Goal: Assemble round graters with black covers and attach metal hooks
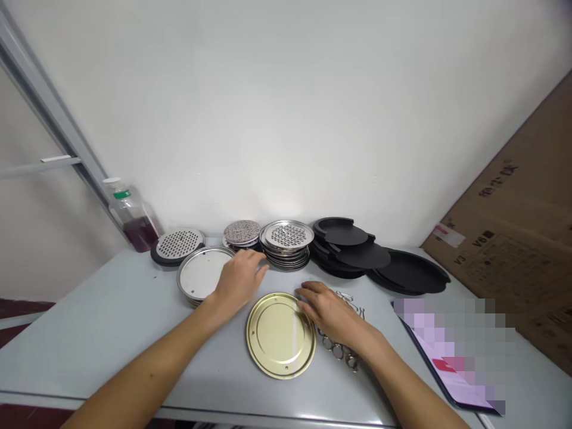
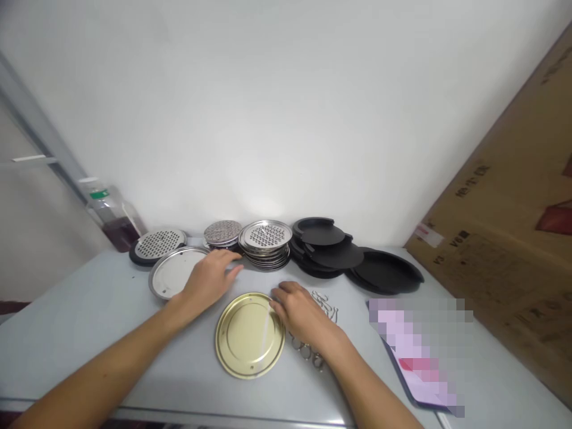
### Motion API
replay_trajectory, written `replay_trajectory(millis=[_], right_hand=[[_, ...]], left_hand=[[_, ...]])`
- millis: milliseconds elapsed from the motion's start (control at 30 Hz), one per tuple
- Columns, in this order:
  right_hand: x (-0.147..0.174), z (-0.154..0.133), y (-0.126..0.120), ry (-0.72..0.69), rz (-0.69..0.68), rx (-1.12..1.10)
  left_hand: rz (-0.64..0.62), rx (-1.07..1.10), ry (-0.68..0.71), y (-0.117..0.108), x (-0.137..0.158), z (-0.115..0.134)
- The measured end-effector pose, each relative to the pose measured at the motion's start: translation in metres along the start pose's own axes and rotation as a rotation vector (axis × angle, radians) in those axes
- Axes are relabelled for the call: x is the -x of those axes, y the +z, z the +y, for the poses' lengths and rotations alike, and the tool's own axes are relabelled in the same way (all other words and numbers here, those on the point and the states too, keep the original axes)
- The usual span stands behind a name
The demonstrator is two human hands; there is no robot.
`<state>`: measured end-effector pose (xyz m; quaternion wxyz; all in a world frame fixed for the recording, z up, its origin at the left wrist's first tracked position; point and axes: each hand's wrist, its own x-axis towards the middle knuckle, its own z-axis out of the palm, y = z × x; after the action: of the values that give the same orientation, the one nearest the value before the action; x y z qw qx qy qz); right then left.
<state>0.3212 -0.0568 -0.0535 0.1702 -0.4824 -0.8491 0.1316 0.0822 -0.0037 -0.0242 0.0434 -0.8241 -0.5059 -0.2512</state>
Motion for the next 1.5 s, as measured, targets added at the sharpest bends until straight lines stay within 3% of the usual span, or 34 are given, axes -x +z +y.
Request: replay_trajectory(millis=[200, 333, 533, 867, 1233, 1367, 1500], right_hand=[[0.000, -0.003, -0.002, 0.027, -0.034, -0.018], [0.004, -0.005, -0.004, 0.064, -0.078, -0.055], [0.009, -0.008, -0.004, 0.118, -0.252, -0.105], [0.008, -0.001, -0.005, 0.115, -0.349, -0.158], [0.007, 0.003, -0.006, 0.104, -0.396, -0.193], [0.008, 0.006, -0.004, 0.088, -0.398, -0.202], [0.008, 0.008, -0.003, 0.066, -0.403, -0.212]], left_hand=[[0.109, -0.195, -0.160, -0.006, -0.037, -0.028], [0.110, -0.267, -0.216, -0.004, -0.047, -0.037], [0.038, -0.322, -0.212, -0.003, -0.051, -0.037], [0.025, -0.283, -0.161, -0.008, -0.055, -0.044], [0.091, -0.176, -0.018, -0.033, -0.035, -0.024], [0.181, 0.012, 0.069, -0.051, -0.007, -0.010], [0.126, 0.247, 0.121, -0.054, 0.029, 0.005]])
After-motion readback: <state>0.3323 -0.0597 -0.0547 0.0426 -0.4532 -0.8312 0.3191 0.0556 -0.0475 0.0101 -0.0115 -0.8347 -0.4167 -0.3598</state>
